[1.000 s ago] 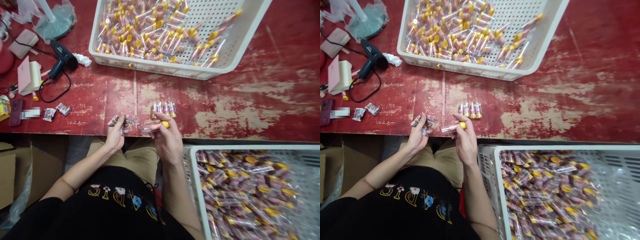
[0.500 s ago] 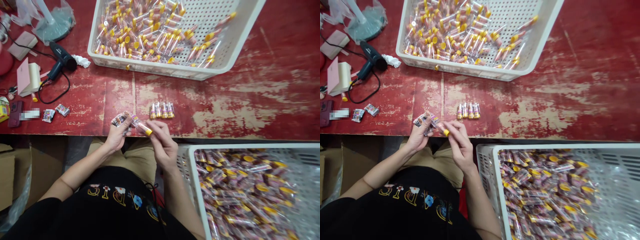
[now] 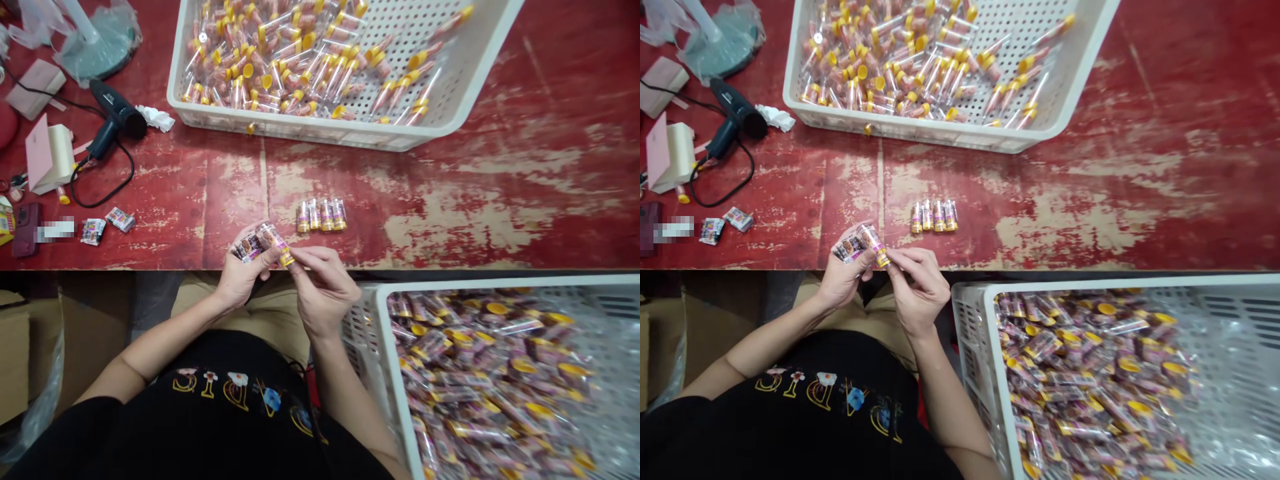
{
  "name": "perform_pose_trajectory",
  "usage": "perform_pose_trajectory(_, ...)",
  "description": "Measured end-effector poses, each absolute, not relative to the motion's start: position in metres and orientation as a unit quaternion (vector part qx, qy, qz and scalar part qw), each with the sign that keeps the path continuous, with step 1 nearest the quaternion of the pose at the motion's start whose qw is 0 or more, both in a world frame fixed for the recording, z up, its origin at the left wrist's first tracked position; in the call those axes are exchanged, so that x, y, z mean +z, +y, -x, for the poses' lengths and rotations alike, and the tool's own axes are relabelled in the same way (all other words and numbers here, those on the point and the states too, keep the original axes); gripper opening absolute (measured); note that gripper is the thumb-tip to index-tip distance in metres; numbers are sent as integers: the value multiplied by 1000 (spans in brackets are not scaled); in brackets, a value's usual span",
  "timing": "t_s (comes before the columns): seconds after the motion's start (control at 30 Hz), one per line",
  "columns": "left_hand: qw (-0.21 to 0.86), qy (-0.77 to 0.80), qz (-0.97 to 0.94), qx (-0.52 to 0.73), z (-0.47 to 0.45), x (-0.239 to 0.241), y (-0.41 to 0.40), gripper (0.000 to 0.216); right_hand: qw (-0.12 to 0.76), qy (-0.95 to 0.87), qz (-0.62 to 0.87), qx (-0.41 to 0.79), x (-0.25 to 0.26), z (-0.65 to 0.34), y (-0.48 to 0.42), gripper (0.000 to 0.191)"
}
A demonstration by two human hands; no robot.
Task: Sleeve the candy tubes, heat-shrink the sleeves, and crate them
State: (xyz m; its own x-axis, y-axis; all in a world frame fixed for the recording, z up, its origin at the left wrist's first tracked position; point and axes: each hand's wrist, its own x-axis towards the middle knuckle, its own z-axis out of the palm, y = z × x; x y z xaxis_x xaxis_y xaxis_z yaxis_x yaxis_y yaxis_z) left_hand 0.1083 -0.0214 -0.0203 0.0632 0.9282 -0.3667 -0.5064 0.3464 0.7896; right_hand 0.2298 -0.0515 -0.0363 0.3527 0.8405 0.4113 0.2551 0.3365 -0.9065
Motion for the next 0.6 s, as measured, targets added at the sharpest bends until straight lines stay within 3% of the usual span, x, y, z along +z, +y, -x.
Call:
perform_pose_trajectory(0.43,713,440,-213,502,-117,-22,-16,75,624,-487,562,240,-38,-234,-51,12)
perform_pose_trajectory(0.6,748,438,-180,464,-116,-27,-6,60,655,-400,629,127,-73,-295,-10,14)
